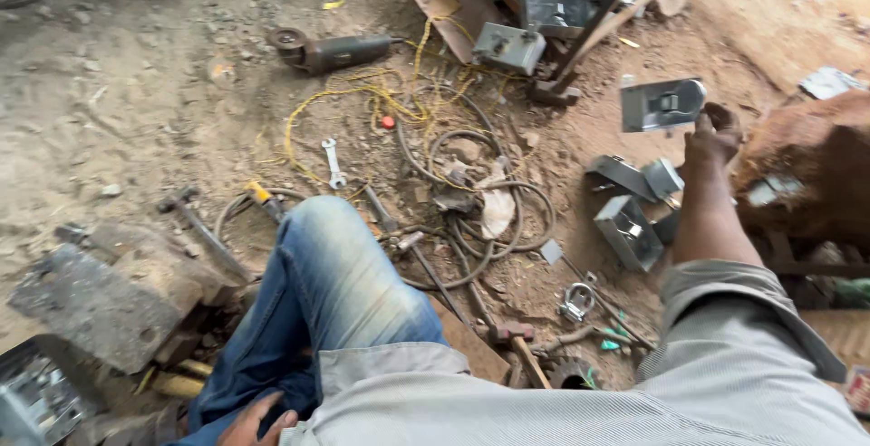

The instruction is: The person assembles a metal box by fitting components together and securing a metal ring with a wrench and hammer.

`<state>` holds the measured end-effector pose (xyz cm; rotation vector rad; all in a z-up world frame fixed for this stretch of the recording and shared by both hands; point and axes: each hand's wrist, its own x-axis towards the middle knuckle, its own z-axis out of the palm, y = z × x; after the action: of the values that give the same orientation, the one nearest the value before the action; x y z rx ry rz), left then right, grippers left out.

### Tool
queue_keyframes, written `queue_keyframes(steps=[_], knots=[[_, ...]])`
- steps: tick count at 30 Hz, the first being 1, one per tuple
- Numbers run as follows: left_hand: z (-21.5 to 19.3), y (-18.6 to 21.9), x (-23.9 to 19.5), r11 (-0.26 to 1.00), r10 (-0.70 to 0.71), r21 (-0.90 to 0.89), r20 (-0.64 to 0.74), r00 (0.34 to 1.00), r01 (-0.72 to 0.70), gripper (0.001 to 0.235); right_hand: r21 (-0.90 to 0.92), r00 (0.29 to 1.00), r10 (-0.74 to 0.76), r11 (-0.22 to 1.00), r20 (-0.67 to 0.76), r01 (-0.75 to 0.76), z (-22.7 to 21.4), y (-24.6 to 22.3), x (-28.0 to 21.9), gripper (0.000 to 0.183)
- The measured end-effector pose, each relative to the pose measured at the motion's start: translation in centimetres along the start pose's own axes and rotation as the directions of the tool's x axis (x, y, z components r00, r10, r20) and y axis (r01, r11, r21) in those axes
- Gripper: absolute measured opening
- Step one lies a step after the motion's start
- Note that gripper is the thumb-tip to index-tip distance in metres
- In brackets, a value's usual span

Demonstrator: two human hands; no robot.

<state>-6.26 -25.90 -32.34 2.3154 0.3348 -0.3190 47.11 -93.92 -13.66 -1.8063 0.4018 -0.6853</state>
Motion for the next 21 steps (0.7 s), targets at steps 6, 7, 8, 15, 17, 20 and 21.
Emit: queue_keyframes(steps=[6,7,8,15,17,20,21], knots=[[-3.1,-1.5,-4.0,0.988,-0.141,0.021,-0.247,0.959,0.151,0.060,-0.075,0.859,-0.031,0.994,0.511,0.081,6.5,3.5,-12.8,0.022],[-4.9,-1.8,-5.6,0.981,-0.124,0.106,-0.301,0.946,0.162,0.059,-0.338,0.839,-0.026,0.908,0.543,0.247,7.6,4.2,-16.2,0.015],[-6.6,-1.8,-7.6,0.969,-0.113,0.171,-0.348,0.931,0.181,0.058,-0.273,0.768,-0.030,0.925,0.640,0.264,8.6,4.5,-18.9,0.016],[-16.7,4.4,-16.1,0.834,-0.202,0.257,-0.682,0.703,0.489,0.053,-0.404,0.435,0.229,0.837,0.871,0.369,15.7,-4.5,-32.5,0.026],[-16.5,4.8,-16.2,0.829,-0.208,0.219,-0.734,0.646,0.515,0.055,-0.194,0.366,0.028,0.884,0.930,0.426,17.1,-8.3,-34.9,0.026],[-15.7,5.1,-16.4,0.867,-0.075,0.209,-0.842,0.534,0.452,0.048,0.117,0.266,-0.261,0.882,0.928,0.457,19.6,-12.9,-37.6,0.025],[-15.0,5.2,-15.6,0.827,-0.158,0.164,-0.850,0.503,0.538,0.046,0.210,0.233,-0.356,0.849,0.905,0.484,20.6,-14.1,-37.9,0.023]])
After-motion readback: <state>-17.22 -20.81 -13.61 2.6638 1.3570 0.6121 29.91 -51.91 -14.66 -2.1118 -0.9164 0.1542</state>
